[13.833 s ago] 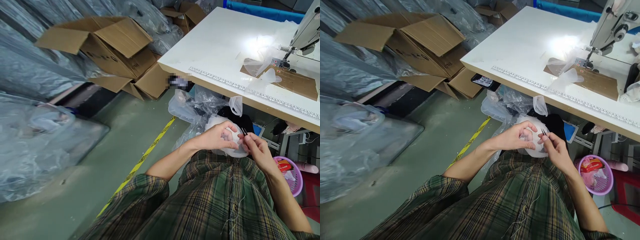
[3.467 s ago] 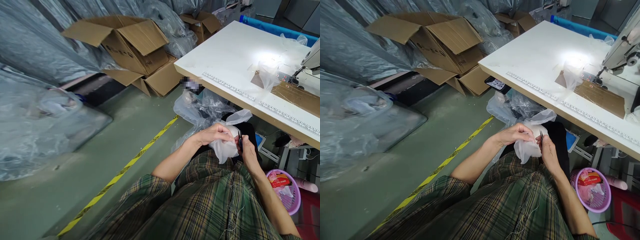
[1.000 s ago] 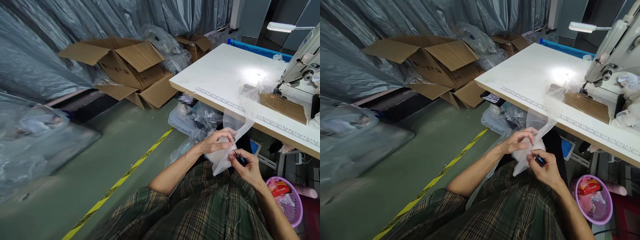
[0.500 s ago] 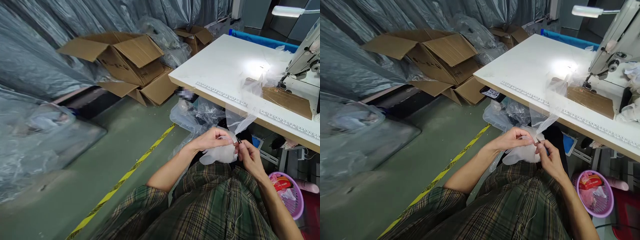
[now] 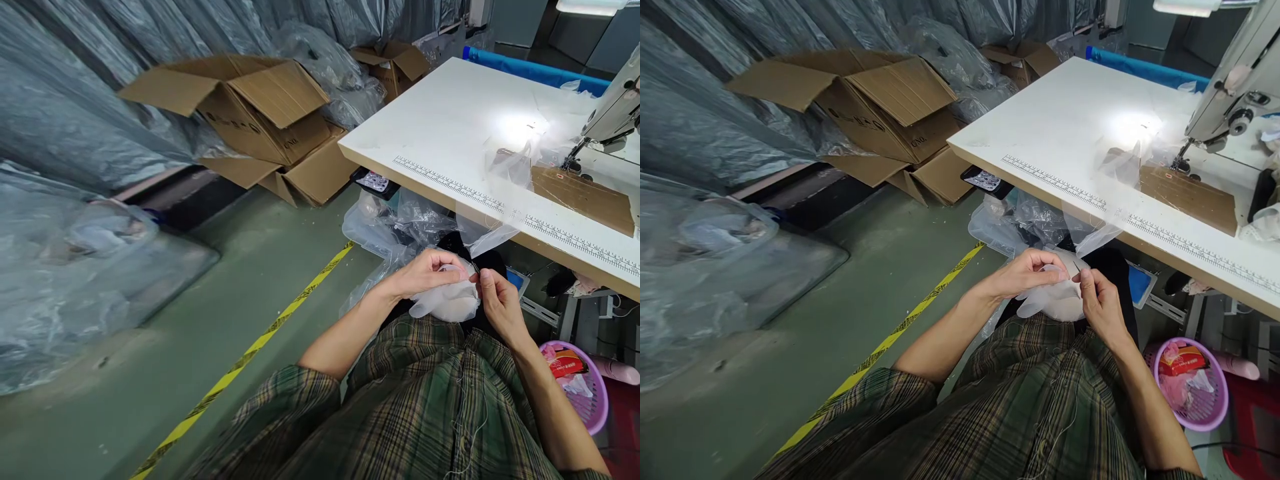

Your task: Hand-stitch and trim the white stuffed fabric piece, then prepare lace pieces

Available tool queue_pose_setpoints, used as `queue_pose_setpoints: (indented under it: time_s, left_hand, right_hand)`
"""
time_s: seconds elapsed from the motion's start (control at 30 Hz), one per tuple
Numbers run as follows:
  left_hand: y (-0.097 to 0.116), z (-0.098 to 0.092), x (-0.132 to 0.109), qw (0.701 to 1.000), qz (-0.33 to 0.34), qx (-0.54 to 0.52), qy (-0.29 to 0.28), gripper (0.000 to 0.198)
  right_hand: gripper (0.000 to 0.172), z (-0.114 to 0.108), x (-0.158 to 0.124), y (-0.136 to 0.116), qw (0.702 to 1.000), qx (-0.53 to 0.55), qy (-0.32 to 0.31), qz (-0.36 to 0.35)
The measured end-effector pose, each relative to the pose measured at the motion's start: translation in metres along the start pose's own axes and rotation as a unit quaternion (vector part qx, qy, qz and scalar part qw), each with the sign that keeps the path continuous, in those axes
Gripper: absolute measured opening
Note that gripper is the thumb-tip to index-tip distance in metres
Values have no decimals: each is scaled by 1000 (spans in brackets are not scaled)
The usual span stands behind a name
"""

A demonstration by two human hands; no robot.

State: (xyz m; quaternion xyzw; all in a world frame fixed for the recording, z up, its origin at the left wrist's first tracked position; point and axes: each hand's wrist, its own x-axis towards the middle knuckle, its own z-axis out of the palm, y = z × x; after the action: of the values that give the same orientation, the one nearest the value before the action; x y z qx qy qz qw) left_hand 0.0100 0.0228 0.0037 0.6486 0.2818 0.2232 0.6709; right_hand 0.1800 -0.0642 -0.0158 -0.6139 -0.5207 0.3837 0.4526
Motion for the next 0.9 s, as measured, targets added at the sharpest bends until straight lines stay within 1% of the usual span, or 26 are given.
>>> queue_pose_setpoints:
  time_s: [0.1,0.23,0.3,0.37,0.47,0.57,0.63,0.67,0.73,0.77,0.8,0.83,0.87,0.9]
  left_hand:
    - [-1,0,2,1000,6,-8,-9,32]
    - [-1,0,4,1000,-12,-6,-11,29]
    - [-1,0,3,1000,-18,-11,-12,27]
    - [-1,1,2,999,-25,-28,-6,26]
    - [-2,6,0,991,-55,-115,36,30]
    - [-3,15,-2,962,-85,-237,104,40]
    - [-5,21,-5,948,-97,-268,140,44]
    - [-7,24,-7,947,-100,-264,153,45]
    - [-11,28,-11,956,-83,-215,180,45]
    - [-12,29,-13,963,-54,-167,205,44]
    - [-13,30,-15,966,-10,-99,238,41]
    - [-14,30,-16,961,45,-15,272,37]
    - [-13,30,-17,946,105,79,297,31]
    - [-12,29,-18,923,163,169,305,25]
  right_hand:
    - [64,-2,-6,0,1000,-12,-13,-9]
    - [61,-1,-6,0,998,-47,-27,-24]
    - [60,-1,-4,2,999,-45,-23,-18]
    - [61,-1,-4,5,1000,-17,-7,-8]
    - [64,-2,-7,10,997,81,-3,12]
    - [63,-1,-10,15,988,148,-20,27]
    - [58,2,-11,16,985,166,-4,46]
    - [57,4,-11,16,982,179,11,59]
    - [54,6,-10,15,973,212,44,85]
    - [53,6,-9,14,968,228,56,93]
    - [53,6,-9,12,964,238,63,98]
    - [52,6,-8,11,962,243,66,101]
    - [52,5,-8,9,962,243,67,103]
    - [52,5,-7,7,963,239,65,105]
